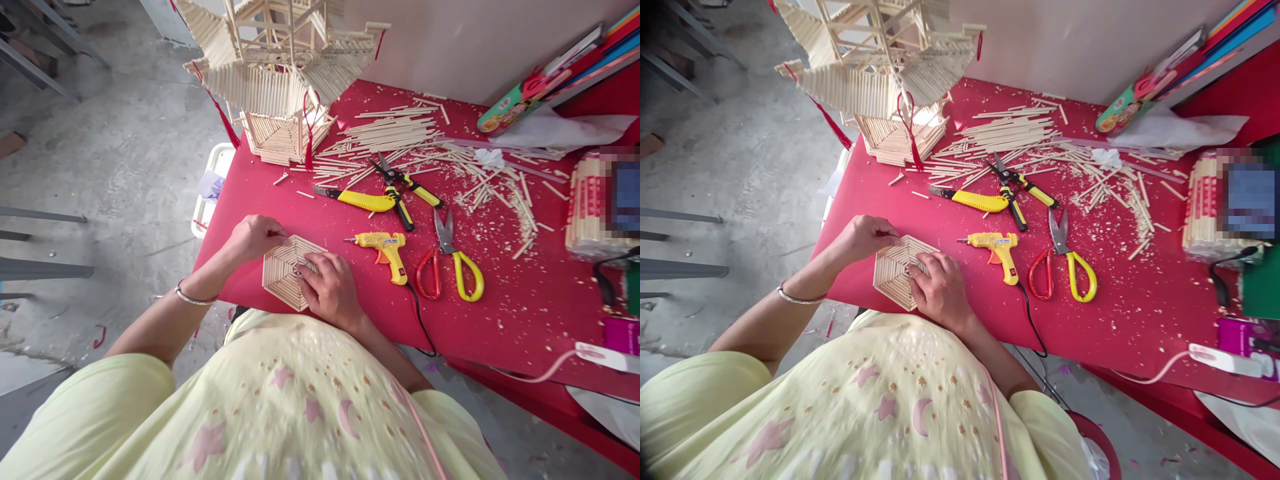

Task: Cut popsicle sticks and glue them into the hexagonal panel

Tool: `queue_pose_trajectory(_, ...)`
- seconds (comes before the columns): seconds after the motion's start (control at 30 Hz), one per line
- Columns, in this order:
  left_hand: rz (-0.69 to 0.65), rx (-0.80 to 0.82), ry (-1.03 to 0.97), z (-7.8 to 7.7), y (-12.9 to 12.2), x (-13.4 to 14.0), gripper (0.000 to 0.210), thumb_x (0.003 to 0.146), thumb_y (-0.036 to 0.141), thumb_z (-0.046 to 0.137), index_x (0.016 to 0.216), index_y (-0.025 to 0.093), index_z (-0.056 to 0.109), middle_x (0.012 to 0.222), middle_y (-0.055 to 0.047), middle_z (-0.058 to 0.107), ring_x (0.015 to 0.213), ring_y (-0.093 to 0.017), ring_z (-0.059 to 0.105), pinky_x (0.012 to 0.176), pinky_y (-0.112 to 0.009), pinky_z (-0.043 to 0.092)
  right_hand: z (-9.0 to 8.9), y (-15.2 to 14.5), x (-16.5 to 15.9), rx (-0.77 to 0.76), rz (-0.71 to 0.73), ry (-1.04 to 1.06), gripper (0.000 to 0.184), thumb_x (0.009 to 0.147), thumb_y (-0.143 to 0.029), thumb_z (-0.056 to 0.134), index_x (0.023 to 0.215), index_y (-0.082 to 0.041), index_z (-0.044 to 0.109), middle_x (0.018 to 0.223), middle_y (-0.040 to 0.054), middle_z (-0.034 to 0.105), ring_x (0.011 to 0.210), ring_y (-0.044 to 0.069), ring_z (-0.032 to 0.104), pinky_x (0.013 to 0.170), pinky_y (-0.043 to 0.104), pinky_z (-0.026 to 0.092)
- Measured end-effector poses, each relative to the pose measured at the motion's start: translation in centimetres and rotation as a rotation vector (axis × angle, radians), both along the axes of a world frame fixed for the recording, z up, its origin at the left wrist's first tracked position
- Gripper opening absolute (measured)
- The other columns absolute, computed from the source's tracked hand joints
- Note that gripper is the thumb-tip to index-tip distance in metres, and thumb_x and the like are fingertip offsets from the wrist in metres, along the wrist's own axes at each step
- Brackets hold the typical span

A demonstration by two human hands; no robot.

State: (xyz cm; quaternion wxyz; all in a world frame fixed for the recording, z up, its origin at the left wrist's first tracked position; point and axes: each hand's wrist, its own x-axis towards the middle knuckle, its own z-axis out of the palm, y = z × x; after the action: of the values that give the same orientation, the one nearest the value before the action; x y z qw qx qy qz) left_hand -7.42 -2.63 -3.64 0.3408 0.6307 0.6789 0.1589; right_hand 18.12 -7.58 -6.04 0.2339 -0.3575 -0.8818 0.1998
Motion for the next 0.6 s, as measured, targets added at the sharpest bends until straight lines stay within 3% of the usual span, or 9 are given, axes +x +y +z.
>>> queue_pose_trajectory(0.6,-0.009,0.039,0.005,-0.21,-0.14,0.19,0.023,0.081,0.043,0.075,0.078,0.02,0.079,0.08,-0.002,0.076,0.071,-0.017,0.064,0.066,-0.027,0.046,0.01,0.0,-0.09,0.039,-0.012,-0.007,0.029,0.102,-0.032,0.062,0.126,-0.023,0.076,0.138,0.0102,0.068,0.126,0.03,0.056,0.109,0.049,0.048)
